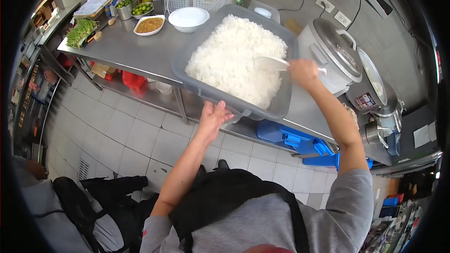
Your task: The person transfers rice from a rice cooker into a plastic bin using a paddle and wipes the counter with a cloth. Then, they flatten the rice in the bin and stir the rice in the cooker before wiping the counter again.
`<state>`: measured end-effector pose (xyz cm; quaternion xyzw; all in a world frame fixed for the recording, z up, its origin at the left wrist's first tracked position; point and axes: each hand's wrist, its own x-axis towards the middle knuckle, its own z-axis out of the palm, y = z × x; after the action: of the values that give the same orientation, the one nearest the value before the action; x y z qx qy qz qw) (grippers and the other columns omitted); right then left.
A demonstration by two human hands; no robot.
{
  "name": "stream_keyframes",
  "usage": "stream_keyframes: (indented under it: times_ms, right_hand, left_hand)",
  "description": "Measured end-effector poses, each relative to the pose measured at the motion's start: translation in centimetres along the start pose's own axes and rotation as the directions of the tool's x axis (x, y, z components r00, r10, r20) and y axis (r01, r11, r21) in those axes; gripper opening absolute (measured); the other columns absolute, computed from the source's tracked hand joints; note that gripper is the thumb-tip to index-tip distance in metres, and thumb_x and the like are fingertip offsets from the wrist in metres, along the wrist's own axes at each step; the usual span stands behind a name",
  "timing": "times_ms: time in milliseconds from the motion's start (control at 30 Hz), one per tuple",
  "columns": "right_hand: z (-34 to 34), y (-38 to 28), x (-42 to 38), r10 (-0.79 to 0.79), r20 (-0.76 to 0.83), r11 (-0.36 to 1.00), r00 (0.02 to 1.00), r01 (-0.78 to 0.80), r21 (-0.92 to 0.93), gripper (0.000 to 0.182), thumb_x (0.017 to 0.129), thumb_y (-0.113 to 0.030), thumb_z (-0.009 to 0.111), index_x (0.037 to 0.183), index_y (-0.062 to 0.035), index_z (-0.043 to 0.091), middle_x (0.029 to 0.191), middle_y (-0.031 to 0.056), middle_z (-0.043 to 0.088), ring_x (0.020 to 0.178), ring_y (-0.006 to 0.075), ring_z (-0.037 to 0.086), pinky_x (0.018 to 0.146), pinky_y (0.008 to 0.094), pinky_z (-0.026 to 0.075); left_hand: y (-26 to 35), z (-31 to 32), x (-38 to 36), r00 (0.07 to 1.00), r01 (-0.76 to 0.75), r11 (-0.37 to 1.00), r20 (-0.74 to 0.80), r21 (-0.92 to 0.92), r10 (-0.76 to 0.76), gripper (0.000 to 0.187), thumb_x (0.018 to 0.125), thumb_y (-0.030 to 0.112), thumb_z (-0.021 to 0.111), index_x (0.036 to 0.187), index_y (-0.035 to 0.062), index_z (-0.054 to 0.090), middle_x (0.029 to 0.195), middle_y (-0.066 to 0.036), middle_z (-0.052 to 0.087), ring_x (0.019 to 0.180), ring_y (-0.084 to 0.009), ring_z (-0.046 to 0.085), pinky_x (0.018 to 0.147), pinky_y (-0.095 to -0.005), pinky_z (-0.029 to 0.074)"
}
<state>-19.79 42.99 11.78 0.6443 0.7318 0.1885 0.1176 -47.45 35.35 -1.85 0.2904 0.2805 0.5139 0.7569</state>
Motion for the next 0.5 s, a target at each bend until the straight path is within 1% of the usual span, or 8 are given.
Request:
stream_keyframes:
  times_ms: [67, 100, 167, 267, 367, 467, 500]
  right_hand:
    - [-1.5, 0.9, -0.2, 0.041, -0.029, 0.998, 0.999, -0.039, 0.044, 0.025, 0.081, -0.034, 0.055, 0.080, -0.0119, 0.065, 0.073, 0.0124, 0.064, 0.072, 0.0285, 0.063, 0.064, 0.0386, 0.049]
    - [-3.5, 0.3, -1.1, 0.013, -0.011, 0.998, 1.000, -0.012, 0.065, 0.024, 0.081, -0.034, 0.055, 0.080, -0.0117, 0.065, 0.073, 0.0122, 0.064, 0.071, 0.0283, 0.063, 0.064, 0.0383, 0.049]
    - [-7.4, -3.0, -3.7, -0.045, 0.028, 0.993, 0.999, 0.041, 0.112, 0.024, 0.081, -0.033, 0.055, 0.080, -0.0115, 0.065, 0.072, 0.0117, 0.064, 0.071, 0.0281, 0.063, 0.064, 0.0378, 0.049]
    - [-5.2, -6.0, -4.4, -0.222, 0.025, 0.968, 0.975, 0.217, 0.124, 0.023, 0.081, -0.033, 0.055, 0.080, -0.0118, 0.065, 0.069, 0.0110, 0.063, 0.068, 0.0274, 0.064, 0.061, 0.0374, 0.050]
    - [-0.3, -2.9, 0.8, -0.025, -0.082, 0.991, 0.996, 0.036, 0.131, 0.024, 0.081, -0.034, 0.056, 0.079, -0.0121, 0.064, 0.068, 0.0110, 0.063, 0.065, 0.0274, 0.063, 0.058, 0.0381, 0.049]
    - [-1.9, -0.7, 2.4, -0.059, -0.209, 0.995, 0.976, 0.075, 0.071, 0.025, 0.081, -0.035, 0.055, 0.079, -0.0124, 0.064, 0.068, 0.0109, 0.063, 0.066, 0.0274, 0.064, 0.058, 0.0383, 0.049]
    - [-2.5, -1.2, 2.7, -0.052, -0.218, 0.994, 0.974, 0.072, 0.085, 0.024, 0.081, -0.035, 0.055, 0.079, -0.0123, 0.064, 0.069, 0.0108, 0.063, 0.067, 0.0274, 0.064, 0.058, 0.0384, 0.049]
  left_hand:
    - [0.3, 0.5, -0.1, 1.000, -0.019, 1.000, -0.012, 0.003, 0.019, 0.019, 0.092, 0.019, 0.046, 0.104, 0.0069, 0.039, 0.104, -0.009, 0.054, 0.091, -0.0195, 0.058, 0.074, -0.0335, 0.048]
    - [0.4, 0.7, -0.2, 0.999, -0.027, 1.000, -0.019, 0.005, 0.027, 0.018, 0.092, 0.019, 0.046, 0.104, 0.0068, 0.039, 0.104, -0.010, 0.054, 0.090, -0.0196, 0.058, 0.074, -0.0334, 0.048]
    - [-0.2, 0.1, 0.2, 0.999, -0.034, 0.999, -0.016, 0.002, 0.034, 0.018, 0.092, 0.019, 0.045, 0.104, 0.0068, 0.039, 0.104, -0.010, 0.055, 0.090, -0.0200, 0.059, 0.074, -0.0332, 0.048]
    - [-0.4, 0.2, 0.1, 0.999, -0.044, 0.999, -0.028, 0.011, 0.044, 0.019, 0.092, 0.020, 0.045, 0.105, 0.0072, 0.039, 0.104, -0.011, 0.056, 0.090, -0.0203, 0.059, 0.075, -0.0326, 0.048]
    - [-0.6, 0.3, -0.2, 0.998, -0.063, 0.998, -0.021, 0.004, 0.063, 0.020, 0.093, 0.020, 0.045, 0.107, 0.0078, 0.039, 0.105, -0.011, 0.055, 0.091, -0.0203, 0.059, 0.075, -0.0321, 0.048]
    - [-0.4, 0.4, -0.1, 0.997, -0.069, 0.998, -0.037, 0.013, 0.070, 0.023, 0.092, 0.021, 0.045, 0.110, 0.0084, 0.038, 0.107, -0.010, 0.055, 0.091, -0.0200, 0.059, 0.075, -0.0319, 0.048]
    - [-0.5, 0.4, -0.2, 0.997, -0.063, 0.998, -0.044, 0.018, 0.064, 0.023, 0.092, 0.021, 0.046, 0.110, 0.0085, 0.038, 0.107, -0.010, 0.055, 0.091, -0.0199, 0.059, 0.075, -0.0319, 0.048]
